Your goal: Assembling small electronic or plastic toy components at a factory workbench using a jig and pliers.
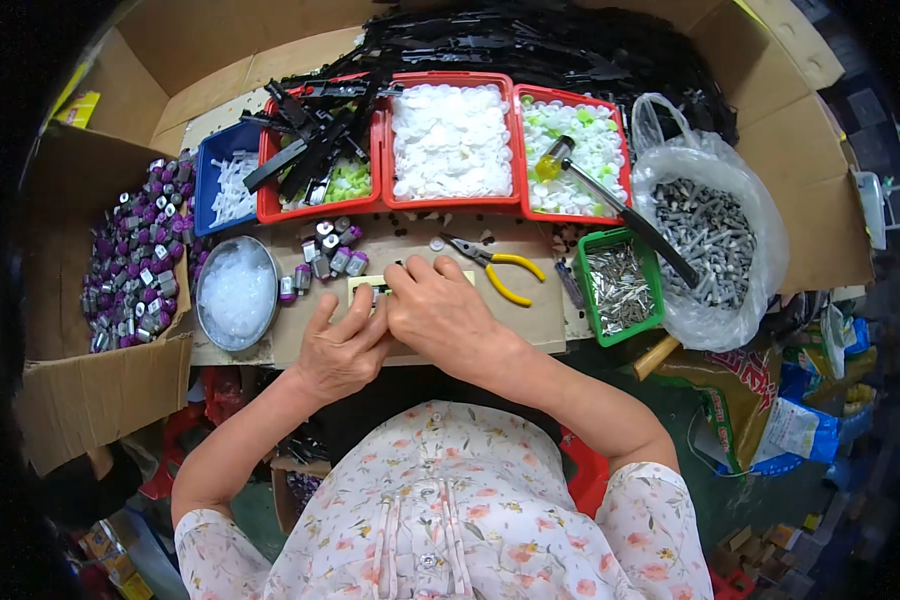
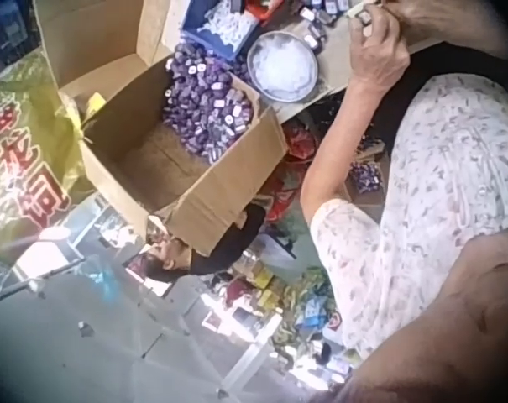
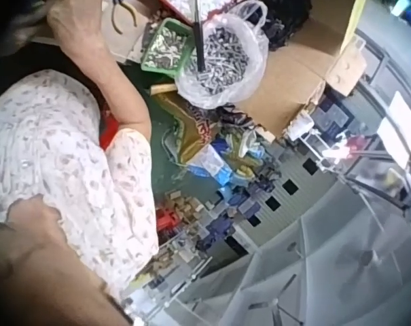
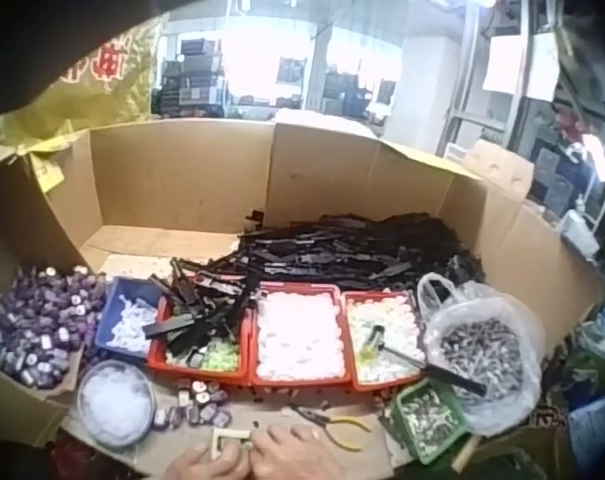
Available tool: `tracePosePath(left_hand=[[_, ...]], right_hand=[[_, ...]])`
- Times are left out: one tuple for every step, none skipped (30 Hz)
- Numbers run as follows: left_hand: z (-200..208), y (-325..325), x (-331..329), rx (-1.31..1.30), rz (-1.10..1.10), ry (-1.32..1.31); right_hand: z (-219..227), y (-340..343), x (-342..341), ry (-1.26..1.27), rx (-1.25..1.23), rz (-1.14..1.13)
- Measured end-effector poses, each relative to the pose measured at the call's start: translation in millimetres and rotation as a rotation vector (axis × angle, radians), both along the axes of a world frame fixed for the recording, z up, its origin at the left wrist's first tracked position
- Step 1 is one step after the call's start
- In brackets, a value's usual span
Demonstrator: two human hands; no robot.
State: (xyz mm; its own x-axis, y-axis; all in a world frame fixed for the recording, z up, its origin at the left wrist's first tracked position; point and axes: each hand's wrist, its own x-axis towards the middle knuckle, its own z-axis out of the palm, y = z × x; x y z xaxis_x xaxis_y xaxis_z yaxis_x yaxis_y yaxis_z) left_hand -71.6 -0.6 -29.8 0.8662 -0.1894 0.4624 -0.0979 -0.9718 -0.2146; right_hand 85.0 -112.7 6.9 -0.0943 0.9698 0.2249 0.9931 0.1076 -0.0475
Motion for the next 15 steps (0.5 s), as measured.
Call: tracePosePath(left_hand=[[-0.7,-0.4,0.4,-0.019,0.000,-0.021],[-1.7,-1.3,1.0,-0.038,0.001,-0.041],[-3.4,-2.9,0.7,-0.030,-0.008,-0.041],[-5.6,-5.0,0.2,-0.027,0.012,-0.049],[-7.8,-6.8,0.3,-0.024,0.032,-0.057],[-9.0,-7.6,-0.7,-0.013,0.029,-0.054],[-10.2,-8.4,-1.8,-0.018,0.042,-0.064],[-11.0,-9.5,-2.7,-0.022,0.056,-0.073],[-11.5,-10.3,-2.5,-0.013,0.056,-0.069],[-11.7,-10.6,-1.9,-0.022,0.062,-0.067],[-12.1,-10.8,-1.5,-0.031,0.069,-0.064],[-13.8,-11.2,-0.7,-0.024,0.071,-0.060],[-15.7,-11.8,0.5,-0.064,0.082,-0.069],[-15.9,-12.5,1.8,-0.105,0.093,-0.079],[-13.5,-13.6,2.5,-0.100,0.095,-0.074]], right_hand=[[-1.0,-0.1,1.9,0.040,-0.006,0.012],[-2.2,-0.5,3.4,0.037,0.003,-0.001],[-4.6,-0.5,4.6,0.072,-0.005,0.005],[-6.8,-0.9,5.9,0.107,-0.012,0.012],[-8.7,-1.3,7.1,0.109,-0.003,0.003],[-9.9,-0.7,7.3,0.138,0.008,0.007],[-11.0,-0.9,7.9,0.167,0.020,0.011],[-12.6,-2.2,8.8,0.172,0.030,0.011],[-14.1,-3.5,9.9,0.199,0.036,0.012],[-14.5,-4.3,10.4,0.227,0.041,0.014],[-13.9,-4.6,10.1,0.232,0.049,0.016],[-13.6,-4.4,9.8,0.210,0.047,0.008],[-13.4,-4.2,9.7,0.189,0.044,-0.001],[-13.4,-4.8,11.3,0.193,0.049,0.000],[-14.0,-5.4,13.7,0.211,0.044,-0.003]])
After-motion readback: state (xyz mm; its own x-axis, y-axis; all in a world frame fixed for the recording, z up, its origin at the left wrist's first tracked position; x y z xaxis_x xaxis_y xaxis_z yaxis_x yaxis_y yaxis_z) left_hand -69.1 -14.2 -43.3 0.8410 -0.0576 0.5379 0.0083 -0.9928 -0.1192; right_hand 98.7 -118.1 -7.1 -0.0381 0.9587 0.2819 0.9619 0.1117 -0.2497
